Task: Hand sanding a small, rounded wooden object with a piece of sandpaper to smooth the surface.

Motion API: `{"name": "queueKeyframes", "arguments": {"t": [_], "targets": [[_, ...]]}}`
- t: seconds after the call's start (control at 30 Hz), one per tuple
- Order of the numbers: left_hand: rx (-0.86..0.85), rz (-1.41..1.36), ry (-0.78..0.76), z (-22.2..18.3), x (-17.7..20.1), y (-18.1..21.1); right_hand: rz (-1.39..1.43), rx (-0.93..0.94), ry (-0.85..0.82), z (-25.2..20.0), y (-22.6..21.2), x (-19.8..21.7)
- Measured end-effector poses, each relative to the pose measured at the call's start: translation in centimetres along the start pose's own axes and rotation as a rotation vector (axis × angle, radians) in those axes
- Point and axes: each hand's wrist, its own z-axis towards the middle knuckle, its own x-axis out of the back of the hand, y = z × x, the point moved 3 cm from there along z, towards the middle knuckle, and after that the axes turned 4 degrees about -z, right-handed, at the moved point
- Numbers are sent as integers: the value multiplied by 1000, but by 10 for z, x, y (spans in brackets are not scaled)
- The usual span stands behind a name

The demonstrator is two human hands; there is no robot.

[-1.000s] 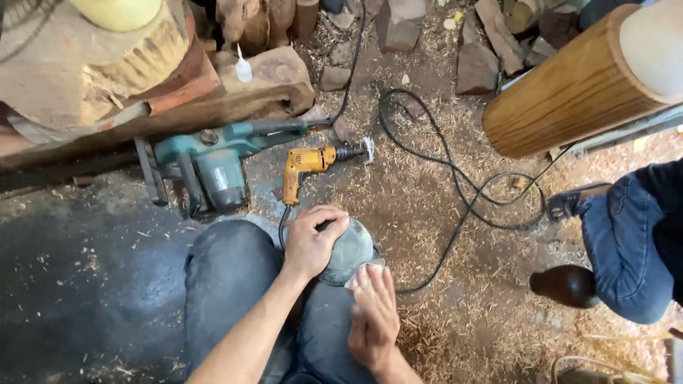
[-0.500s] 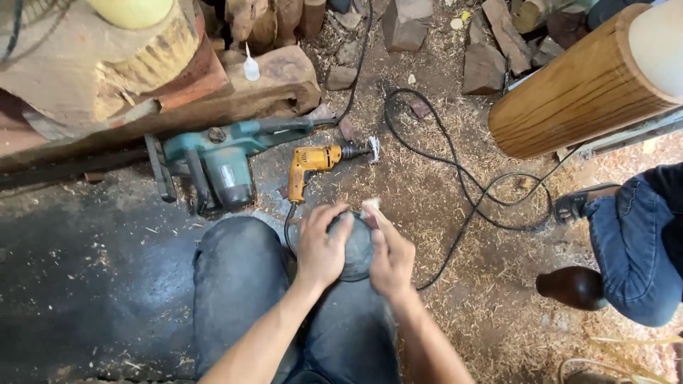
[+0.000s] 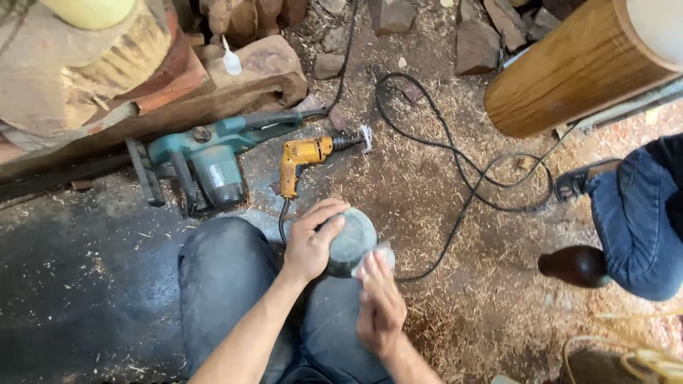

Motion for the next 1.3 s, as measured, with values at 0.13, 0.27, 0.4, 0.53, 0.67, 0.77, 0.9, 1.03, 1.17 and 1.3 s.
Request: {"name": "queueKeyframes", "arguments": {"t": [0.13,0.27,0.4,0.53,0.67,0.77,0.9,1.03,1.17,1.3], "targets": [[-118,-19,43,-6,-4,3,-21,-87,-15,57,-1,0],[-158,35,69,-5,1,-1,-28,63,37,-8,-16,-4],[-161,16,65,-5,-1,2,217,96,7,78,-23,-5],[-147,50,81,-6,2,0,187,-107,-17,3,8,-16],[-149,80,102,-2,3,-5,116,122,64,-15,-8,-3],[-191,7,133,-4,-1,-6,-136,33,30,40,-5,-1],[-238,18,124,-4,1,-5,-167,36,5,21,-5,-1],[-218,-22,13,1,2,4,-23,-6,-34,50,7,1],[-253,-95,-44,8,2,0,-16,-168,-42,72,10,1],[-121,-8,-36,7,8,-4,-30,-80,-65,9,0,2]]}}
